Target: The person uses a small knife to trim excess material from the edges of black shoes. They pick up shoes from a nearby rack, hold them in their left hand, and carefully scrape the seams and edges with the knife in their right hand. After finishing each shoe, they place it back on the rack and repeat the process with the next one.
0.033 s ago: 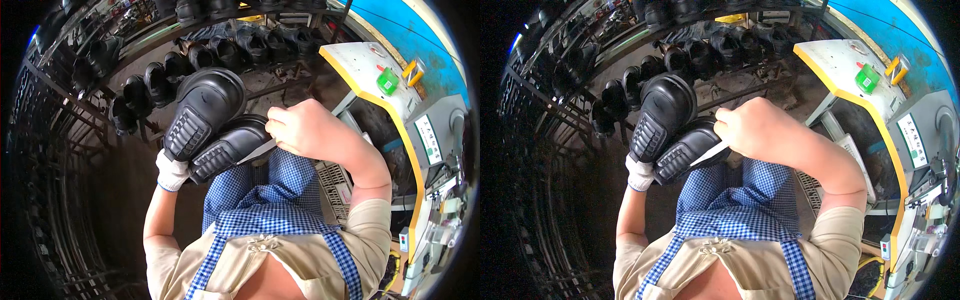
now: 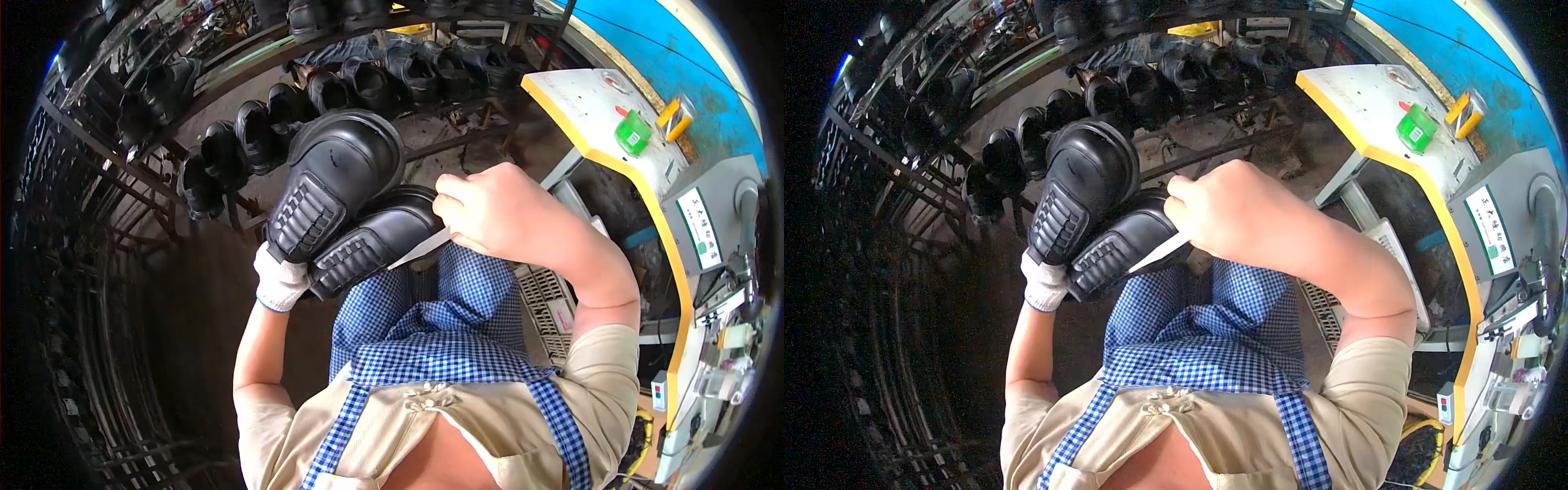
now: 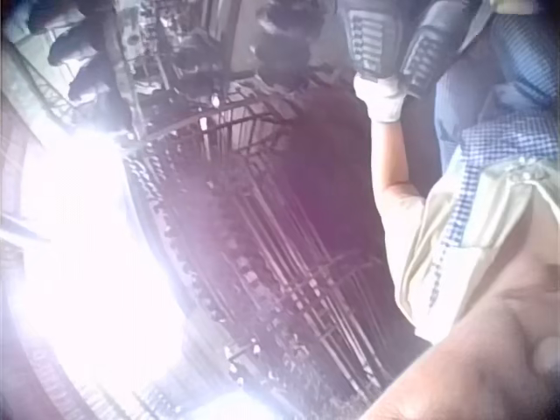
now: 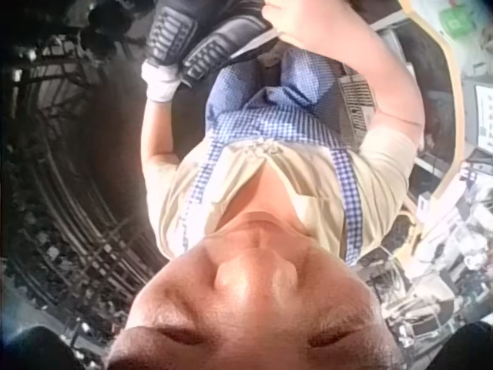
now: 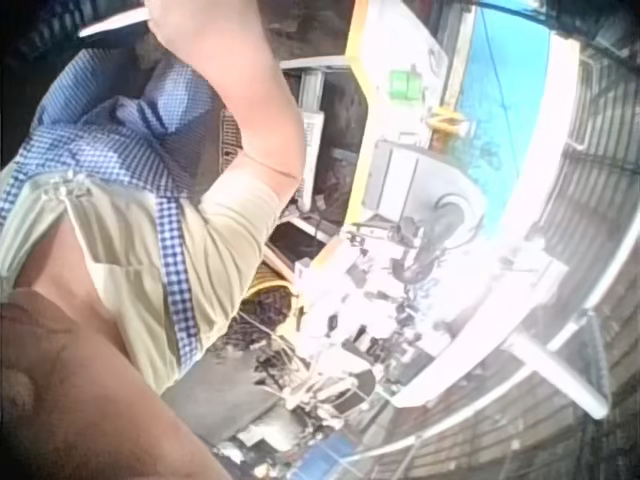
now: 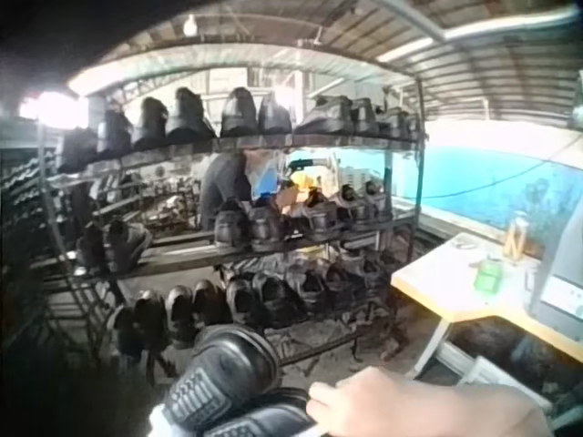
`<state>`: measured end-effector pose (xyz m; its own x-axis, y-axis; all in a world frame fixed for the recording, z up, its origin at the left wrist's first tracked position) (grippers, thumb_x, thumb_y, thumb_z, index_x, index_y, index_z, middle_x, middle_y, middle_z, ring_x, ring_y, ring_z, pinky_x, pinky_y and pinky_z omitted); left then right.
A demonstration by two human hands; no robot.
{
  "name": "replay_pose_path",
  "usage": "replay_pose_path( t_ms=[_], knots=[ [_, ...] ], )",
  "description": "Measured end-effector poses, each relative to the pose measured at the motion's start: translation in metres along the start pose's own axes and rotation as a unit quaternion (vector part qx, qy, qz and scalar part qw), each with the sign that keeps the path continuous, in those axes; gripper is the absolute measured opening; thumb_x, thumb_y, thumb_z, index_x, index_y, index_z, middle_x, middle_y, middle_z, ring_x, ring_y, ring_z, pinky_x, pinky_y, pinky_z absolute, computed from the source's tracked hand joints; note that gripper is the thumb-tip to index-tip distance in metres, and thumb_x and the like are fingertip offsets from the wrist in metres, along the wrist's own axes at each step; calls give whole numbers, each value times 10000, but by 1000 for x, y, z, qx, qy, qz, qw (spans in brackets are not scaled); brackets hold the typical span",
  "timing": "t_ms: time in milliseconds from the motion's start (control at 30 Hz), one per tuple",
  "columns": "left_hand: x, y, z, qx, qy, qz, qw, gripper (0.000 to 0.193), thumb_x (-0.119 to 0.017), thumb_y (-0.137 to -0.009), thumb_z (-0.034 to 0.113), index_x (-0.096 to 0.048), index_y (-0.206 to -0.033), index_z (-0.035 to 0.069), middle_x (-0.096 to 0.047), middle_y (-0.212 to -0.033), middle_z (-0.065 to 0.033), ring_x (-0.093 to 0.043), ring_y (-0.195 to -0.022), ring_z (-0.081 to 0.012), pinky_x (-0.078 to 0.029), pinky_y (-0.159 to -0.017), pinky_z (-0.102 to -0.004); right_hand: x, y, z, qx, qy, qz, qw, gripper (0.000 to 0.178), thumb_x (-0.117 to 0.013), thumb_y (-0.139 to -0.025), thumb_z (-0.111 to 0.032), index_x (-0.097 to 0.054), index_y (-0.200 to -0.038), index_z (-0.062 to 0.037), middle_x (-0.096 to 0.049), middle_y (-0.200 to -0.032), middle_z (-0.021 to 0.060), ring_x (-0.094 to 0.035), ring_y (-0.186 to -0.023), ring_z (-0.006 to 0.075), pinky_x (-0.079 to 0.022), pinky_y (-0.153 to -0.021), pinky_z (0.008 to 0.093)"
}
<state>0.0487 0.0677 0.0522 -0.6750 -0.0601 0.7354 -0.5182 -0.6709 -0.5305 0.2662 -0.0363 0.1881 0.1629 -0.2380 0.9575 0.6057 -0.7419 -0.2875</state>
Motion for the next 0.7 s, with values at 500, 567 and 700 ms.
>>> replay_pose_path(
  t_ms=[500, 567, 700],
  knots=[
    [-39, 21, -46, 266, 549, 75, 789, 407, -547, -994, 144, -510, -1378, 14, -561, -1379, -79, -571, -1206, -166, -473, -1009, -325, -6, 30, 48, -76, -363, 192, 908, 180, -744, -750, 14, -667, -905, -33, -648, -808, 52, -650, -705, 124, -507, -607, 256],
    [-38, 19, -39, 259, 531, 50, 805, 376, -550, -992, 126, -536, -1351, 15, -598, -1337, -73, -589, -1176, -155, -493, -980, -306, -4, 23, 36, -49, -325, 192, 925, 200, -760, -749, 12, -694, -934, -25, -660, -828, 54, -674, -724, 151, -548, -647, 273],
    [-34, 22, -39, 200, 393, 5, 898, 379, -589, -956, 122, -573, -1329, 58, -616, -1319, -85, -612, -1163, -182, -505, -975, -318, 7, 15, 44, -67, -323, 243, 912, 311, -765, -720, 27, -705, -1021, -22, -669, -852, 66, -702, -772, 169, -581, -699, 268]
  ],
)
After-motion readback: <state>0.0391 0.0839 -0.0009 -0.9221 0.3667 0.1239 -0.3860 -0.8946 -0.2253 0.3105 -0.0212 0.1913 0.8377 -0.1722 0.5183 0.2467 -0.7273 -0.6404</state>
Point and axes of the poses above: each hand's wrist, its own y-axis away from the middle knuckle, its own x-axis out of the back of the hand, z = x × y, the point moved 10 cm from there along -y, towards the middle knuckle
